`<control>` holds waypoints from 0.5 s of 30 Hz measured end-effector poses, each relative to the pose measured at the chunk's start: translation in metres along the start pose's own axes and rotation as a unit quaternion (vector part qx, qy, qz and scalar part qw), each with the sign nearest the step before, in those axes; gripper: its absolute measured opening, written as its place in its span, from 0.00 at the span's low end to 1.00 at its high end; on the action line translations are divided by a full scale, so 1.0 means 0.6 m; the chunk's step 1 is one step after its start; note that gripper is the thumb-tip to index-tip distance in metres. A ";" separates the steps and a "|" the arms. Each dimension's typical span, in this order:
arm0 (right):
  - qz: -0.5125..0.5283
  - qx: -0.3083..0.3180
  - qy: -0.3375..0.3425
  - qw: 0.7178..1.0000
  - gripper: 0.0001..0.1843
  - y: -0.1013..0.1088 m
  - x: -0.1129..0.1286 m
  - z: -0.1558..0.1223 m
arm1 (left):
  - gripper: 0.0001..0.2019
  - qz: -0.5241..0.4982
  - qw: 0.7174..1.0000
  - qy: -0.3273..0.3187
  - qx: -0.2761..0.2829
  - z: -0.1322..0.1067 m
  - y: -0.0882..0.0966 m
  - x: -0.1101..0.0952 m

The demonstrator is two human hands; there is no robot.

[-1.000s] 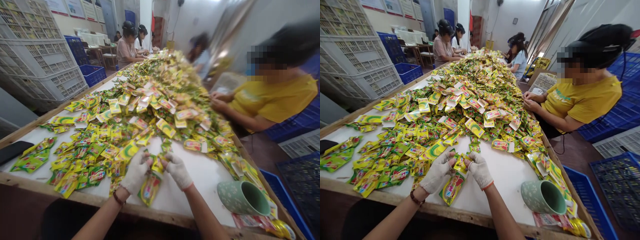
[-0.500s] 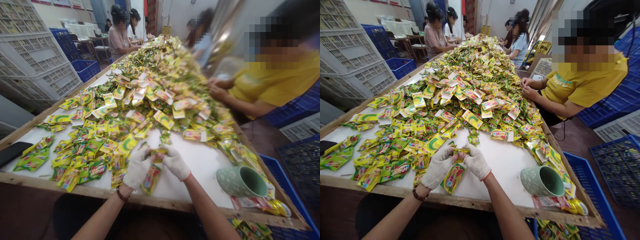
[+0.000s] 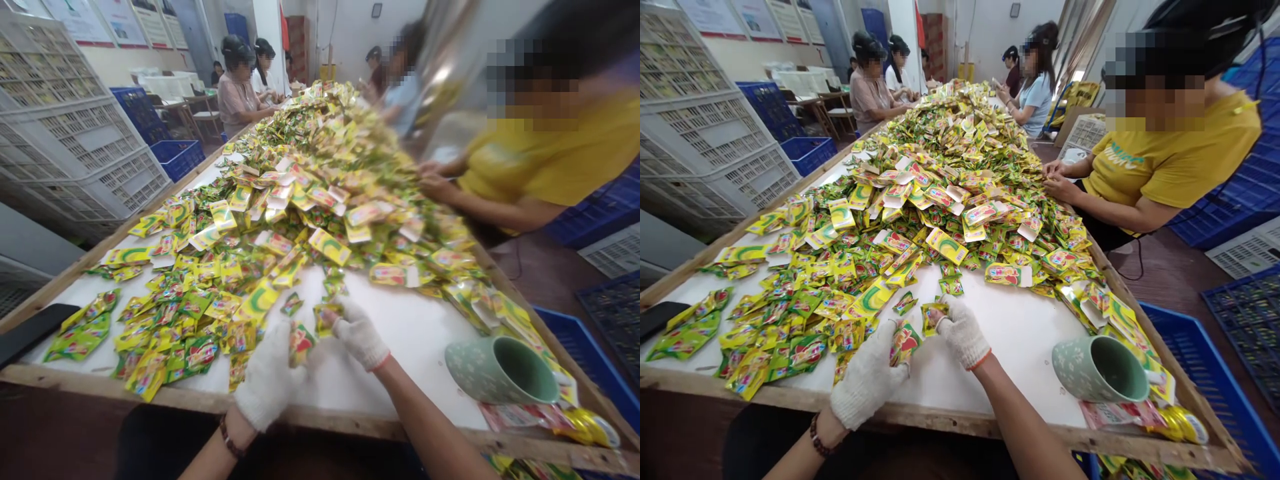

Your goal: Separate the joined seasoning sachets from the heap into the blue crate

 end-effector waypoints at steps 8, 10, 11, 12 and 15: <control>-0.078 0.080 0.004 0.994 0.06 -0.013 -0.005 -0.008 | 0.20 0.009 0.998 -0.042 -0.046 -0.001 -0.015 0.003; -0.143 0.109 0.034 0.983 0.07 -0.017 0.001 -0.009 | 0.18 0.005 0.996 -0.070 -0.055 0.000 -0.013 0.000; -0.183 0.120 0.057 0.974 0.08 -0.021 0.006 -0.011 | 0.18 0.004 0.994 -0.087 -0.061 0.000 -0.013 -0.002; -0.228 0.125 0.086 0.962 0.10 -0.026 0.012 -0.013 | 0.18 0.003 0.992 -0.102 -0.072 0.000 -0.013 -0.004; -0.376 0.079 0.195 0.903 0.11 -0.040 0.033 -0.022 | 0.19 -0.010 0.982 -0.126 -0.143 0.000 -0.009 -0.007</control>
Point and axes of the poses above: each hand's wrist, its own z-axis towards the middle knuckle, its own y-axis out of the back of the hand, x = y × z, the point moved 5 cm from there along z, towards the middle knuckle, and after that the axes turned 14 degrees about z, right-handed, at the moved point
